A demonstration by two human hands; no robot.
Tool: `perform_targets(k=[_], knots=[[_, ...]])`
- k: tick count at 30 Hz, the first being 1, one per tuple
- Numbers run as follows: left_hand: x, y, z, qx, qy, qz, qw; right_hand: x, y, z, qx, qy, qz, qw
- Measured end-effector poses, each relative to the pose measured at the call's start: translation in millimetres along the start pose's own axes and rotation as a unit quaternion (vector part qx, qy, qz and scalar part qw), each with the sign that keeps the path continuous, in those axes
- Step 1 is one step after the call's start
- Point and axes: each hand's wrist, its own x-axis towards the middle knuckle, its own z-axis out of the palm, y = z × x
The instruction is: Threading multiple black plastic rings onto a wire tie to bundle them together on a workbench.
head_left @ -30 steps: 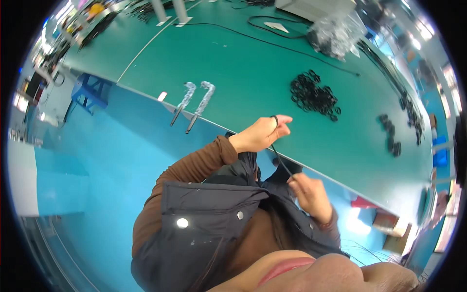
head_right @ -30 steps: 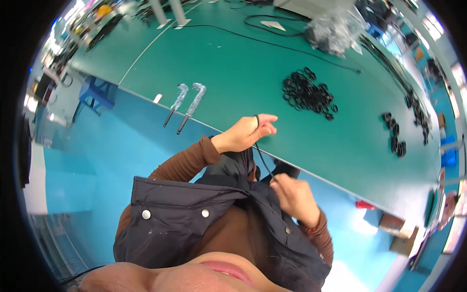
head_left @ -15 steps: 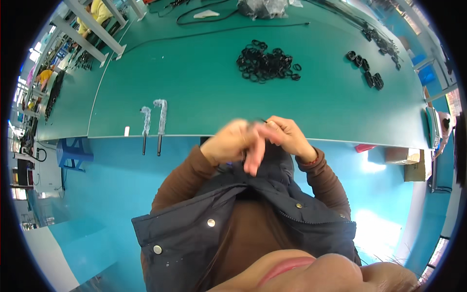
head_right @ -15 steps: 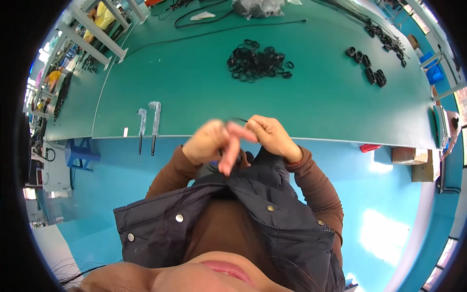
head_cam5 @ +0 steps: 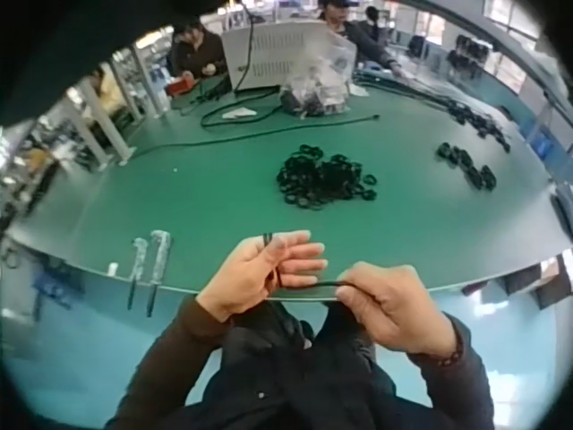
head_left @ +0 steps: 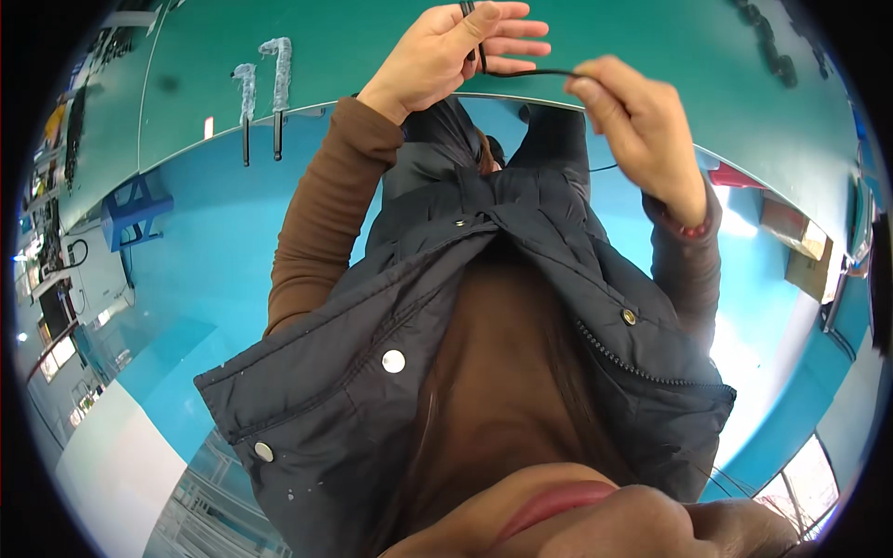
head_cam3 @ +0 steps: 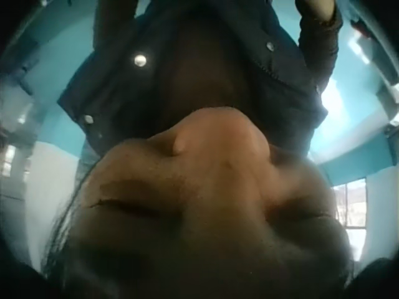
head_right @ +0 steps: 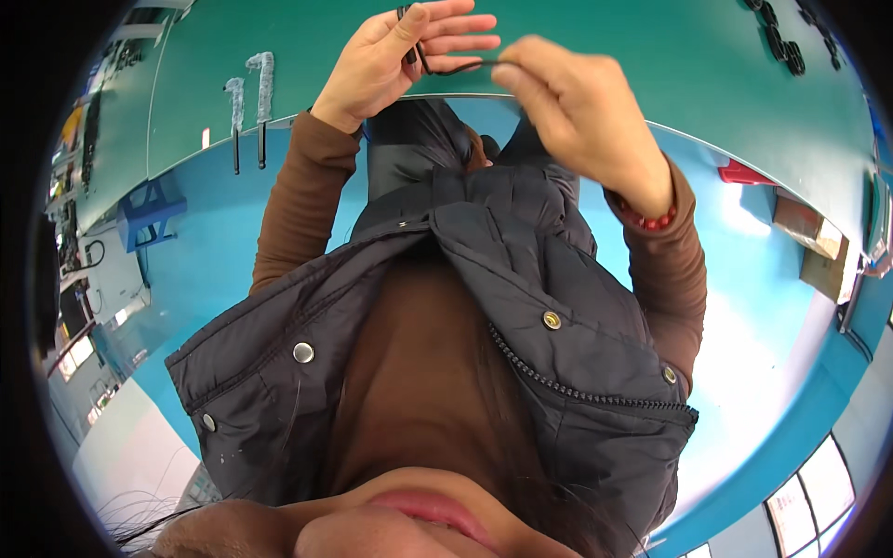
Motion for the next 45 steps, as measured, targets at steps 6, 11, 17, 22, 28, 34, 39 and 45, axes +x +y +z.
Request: perform_targets(k=[6, 11, 17, 22, 28, 34, 39, 45], knots=[[4.6, 9.8, -19.6, -0.097, 0.052, 0.054, 0.992, -7.2, -12.9, 11.1, -0.117, 0.002, -0.172, 0.978], [6.3, 19.3, -23.8, -0.163, 0.071, 0.088, 0.98, -26.7, -11.3, 20.1, -0.134, -0.011, -0.099, 0.986], [1.9, -5.1, 2.2, 0.149, 0.018, 0.069, 0.986, 2.4, -16.1, 5.1, -0.129, 0.039, -0.153, 0.979], [-14.4, -2.8, 27.2, 0.08, -0.163, -0.02, 0.983, 37.3, 7.9, -17.7, -0.046, 0.126, -0.087, 0.987], [-18.3, 1.2, 20.1, 0.038, -0.188, -0.059, 0.98, 24.7, 53.3, 18.4, 0.189, -0.003, 0.099, 0.977], [-9.7, 18.9, 22.4, 0.002, -0.031, 0.112, 0.993, -22.4, 35.6, 53.9, 0.178, -0.033, 0.163, 0.97], [-3.6, 13.4, 7.2, 0.11, 0.021, 0.114, 0.987, -42.1, 9.5, 24.2, -0.044, -0.103, 0.024, 0.993], [-22.6, -9.9, 23.2, 0.206, -0.061, 0.005, 0.977, 9.8, 8.1, -4.4, -0.034, 0.077, -0.066, 0.994]])
